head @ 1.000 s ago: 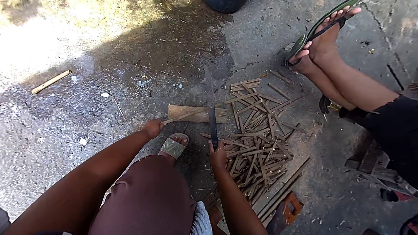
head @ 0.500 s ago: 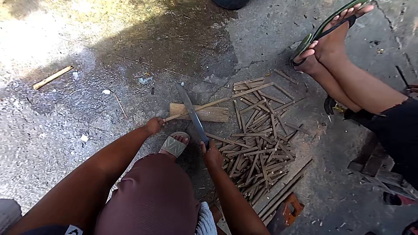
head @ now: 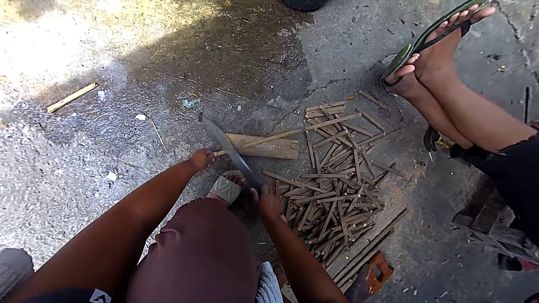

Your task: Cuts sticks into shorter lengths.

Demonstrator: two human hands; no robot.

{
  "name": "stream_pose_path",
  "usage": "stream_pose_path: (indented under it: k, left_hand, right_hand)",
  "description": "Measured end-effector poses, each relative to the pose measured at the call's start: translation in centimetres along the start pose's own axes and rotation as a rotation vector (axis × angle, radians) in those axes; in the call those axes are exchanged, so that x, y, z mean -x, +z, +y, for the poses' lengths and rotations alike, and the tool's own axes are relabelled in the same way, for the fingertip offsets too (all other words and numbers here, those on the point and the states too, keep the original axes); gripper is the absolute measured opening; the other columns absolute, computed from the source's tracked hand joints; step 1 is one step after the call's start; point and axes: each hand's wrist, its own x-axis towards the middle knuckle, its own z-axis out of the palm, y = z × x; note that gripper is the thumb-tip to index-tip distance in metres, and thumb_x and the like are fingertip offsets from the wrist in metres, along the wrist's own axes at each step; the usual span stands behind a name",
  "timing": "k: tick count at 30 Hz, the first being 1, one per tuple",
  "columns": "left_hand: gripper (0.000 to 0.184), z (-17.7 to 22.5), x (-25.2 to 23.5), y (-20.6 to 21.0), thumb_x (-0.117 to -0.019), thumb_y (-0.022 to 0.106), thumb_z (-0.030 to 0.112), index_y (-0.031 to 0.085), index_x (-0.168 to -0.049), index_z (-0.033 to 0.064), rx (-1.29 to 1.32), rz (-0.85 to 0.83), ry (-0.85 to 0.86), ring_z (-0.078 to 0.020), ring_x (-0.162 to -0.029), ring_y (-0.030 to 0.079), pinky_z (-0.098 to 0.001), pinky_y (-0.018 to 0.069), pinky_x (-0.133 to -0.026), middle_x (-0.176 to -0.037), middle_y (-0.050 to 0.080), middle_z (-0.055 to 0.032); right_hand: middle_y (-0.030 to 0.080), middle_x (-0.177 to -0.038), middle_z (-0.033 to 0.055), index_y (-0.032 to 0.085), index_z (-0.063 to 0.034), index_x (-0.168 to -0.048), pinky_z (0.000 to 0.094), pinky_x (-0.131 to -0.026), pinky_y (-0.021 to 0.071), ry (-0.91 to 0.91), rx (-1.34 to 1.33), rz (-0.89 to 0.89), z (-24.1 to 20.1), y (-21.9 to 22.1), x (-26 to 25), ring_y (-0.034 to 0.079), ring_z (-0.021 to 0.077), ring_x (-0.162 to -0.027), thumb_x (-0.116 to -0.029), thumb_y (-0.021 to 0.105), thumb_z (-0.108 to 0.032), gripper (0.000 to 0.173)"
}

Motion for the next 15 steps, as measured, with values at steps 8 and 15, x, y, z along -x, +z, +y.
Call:
stream_pose_path:
  k: [8,15]
  left_hand:
    - [0.047,0.0,0.0,0.2,-0.1144,0.036,0.029,0.065,-0.114,-0.0084,0.003,-0.009,-0.009,-0.0414,-0.109,0.062,-0.0587,0.044,-0.099,-0.113,0.065,-0.0289]
    - [0.047,-0.1,0.0,0.2,-0.1145,0.037,0.028,0.064,-0.116,-0.0099,0.014,-0.028,-0.005,-0.0423,-0.109,0.062,-0.0592,0.0435,-0.1,-0.114,0.065,-0.0302]
  right_hand:
    - [0.068,-0.125,0.0224,0.055,0.0023,-0.134,0.0503,-0.095,0.056,0.051,-0.038,0.026,0.3,0.5,-0.9,0.07,0.0357,-0.112,-0.1104,0.044,-0.045,0.054]
    - [0.071,-0.109,0.029,0.061,0.0135,-0.121,0.0544,-0.087,0.0574,-0.09,-0.161,0.311,0.8,1.8,-0.5,0.072,0.0431,-0.101,-0.1059,0.057,-0.035,0.051]
